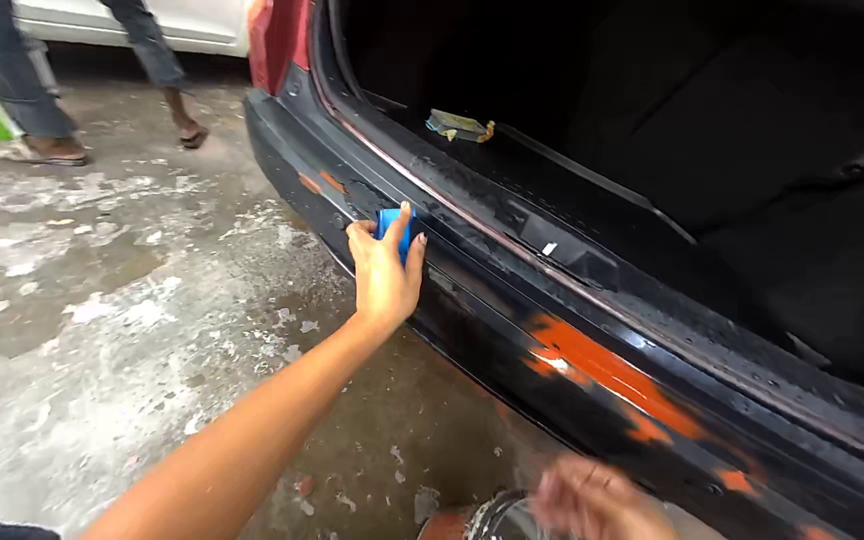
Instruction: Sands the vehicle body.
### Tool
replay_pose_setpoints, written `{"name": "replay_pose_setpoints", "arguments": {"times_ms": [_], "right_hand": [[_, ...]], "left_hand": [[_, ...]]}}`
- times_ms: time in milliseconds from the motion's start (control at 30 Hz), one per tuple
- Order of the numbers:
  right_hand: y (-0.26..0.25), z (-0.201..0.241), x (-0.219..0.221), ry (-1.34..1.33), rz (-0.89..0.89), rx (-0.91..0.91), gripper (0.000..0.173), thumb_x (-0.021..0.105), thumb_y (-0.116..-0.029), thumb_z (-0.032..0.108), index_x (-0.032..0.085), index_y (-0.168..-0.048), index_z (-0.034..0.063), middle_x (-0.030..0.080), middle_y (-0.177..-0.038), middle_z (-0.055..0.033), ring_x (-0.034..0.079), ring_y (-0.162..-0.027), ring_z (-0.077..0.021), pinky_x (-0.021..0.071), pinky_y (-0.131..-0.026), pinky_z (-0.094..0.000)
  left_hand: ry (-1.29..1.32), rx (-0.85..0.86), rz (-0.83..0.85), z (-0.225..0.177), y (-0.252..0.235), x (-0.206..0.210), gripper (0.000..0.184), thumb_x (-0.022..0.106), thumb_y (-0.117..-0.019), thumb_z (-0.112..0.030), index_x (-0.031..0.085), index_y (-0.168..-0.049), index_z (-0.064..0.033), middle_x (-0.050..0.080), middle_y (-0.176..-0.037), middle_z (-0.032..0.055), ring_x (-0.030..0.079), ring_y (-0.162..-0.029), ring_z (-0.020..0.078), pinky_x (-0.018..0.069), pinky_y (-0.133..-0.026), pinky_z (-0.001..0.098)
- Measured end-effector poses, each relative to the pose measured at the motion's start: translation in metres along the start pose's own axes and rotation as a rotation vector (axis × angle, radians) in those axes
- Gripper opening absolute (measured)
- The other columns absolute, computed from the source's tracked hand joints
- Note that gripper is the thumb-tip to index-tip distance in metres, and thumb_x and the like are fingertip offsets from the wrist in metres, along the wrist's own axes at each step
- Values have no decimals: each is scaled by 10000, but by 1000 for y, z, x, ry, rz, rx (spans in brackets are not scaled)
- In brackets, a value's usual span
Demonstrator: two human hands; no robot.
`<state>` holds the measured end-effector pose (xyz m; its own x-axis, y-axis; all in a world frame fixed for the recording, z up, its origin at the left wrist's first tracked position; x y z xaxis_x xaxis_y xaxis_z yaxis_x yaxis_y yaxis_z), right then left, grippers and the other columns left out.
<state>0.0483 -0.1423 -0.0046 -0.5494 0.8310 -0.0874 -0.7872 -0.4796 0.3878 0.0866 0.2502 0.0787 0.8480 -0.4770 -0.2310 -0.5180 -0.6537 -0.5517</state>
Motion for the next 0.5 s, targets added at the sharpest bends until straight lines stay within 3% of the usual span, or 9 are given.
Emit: {"name": "replay_pose_setpoints", "arguments": {"times_ms": [67,100,133,167,200,267,367,433,500], "right_hand": [[-6,114,28,78,-97,-468,233,463,-1060,141,656,-1149,44,732,-1101,-154,730,-1009,-327,621,-892,-519],[-6,150,44,250,-218,-648,242,558,-1008,137,639,-1211,35,718,-1140,-161,722,-1034,-322,632,-884,-498],[-8,174,63,493,-354,-759,369,661,-935,194,620,-1276,60,708,-1191,-117,712,-1080,-263,635,-904,-444],[-14,184,85,758,-461,-800,555,738,-867,305,584,-1357,95,667,-1284,-80,670,-1165,-217,610,-957,-430],[-25,186,108,993,-531,-793,738,790,-791,402,548,-1429,122,617,-1376,-86,610,-1253,-240,559,-1007,-487],[-49,178,149,1311,-611,-760,907,823,-700,498,522,-1483,153,545,-1472,-153,545,-1328,-371,497,-1021,-621],[-77,176,168,1480,-755,-864,601,702,-837,417,637,-1405,231,588,-1421,-170,594,-1233,-401,490,-947,-622],[-83,176,159,1489,-758,-971,419,643,-950,364,686,-1349,245,626,-1332,-170,619,-1161,-369,517,-925,-567],[-76,170,143,1522,-713,-991,394,664,-979,386,684,-1350,256,632,-1324,-172,621,-1173,-352,517,-966,-548]], "left_hand": [[111,-17,183,-18,35,2,571,597,-1015,-442,464,-1556,-313,420,-1376,215,517,-1190,317,558,-883,468],[191,-66,306,-25,53,5,621,573,-1017,-488,403,-1590,-322,403,-1391,214,539,-1164,295,584,-836,453],[274,-140,444,-29,68,7,691,559,-1009,-536,326,-1624,-322,380,-1413,227,561,-1148,281,603,-819,439],[357,-222,578,-32,76,8,765,552,-1004,-563,239,-1653,-307,350,-1456,254,575,-1167,288,604,-857,439],[437,-304,688,-33,80,8,812,555,-998,-578,177,-1664,-307,330,-1483,264,577,-1199,290,594,-908,428],[582,-422,833,-32,75,4,826,562,-992,-579,174,-1666,-302,335,-1496,250,507,-1287,290,528,-1011,423],[755,-443,1048,-29,55,-6,792,578,-1013,-500,226,-1659,-207,436,-1532,182,485,-1376,230,450,-1129,400],[898,-378,1143,-19,43,-16,709,598,-1035,-355,298,-1625,-100,556,-1471,132,574,-1325,178,488,-1124,353],[917,-302,1236,6,39,-32,636,610,-1035,-291,375,-1592,-94,635,-1399,85,635,-1260,166,526,-1089,356]]}}
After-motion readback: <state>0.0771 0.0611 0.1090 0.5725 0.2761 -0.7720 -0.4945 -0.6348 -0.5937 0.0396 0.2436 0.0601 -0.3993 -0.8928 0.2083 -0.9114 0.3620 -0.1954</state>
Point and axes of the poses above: each hand's wrist, its own y-axis away from the middle knuckle, its own x-axis out of the palm, z = x × y, the point moved 8 cm from there along -y, towards the middle knuckle
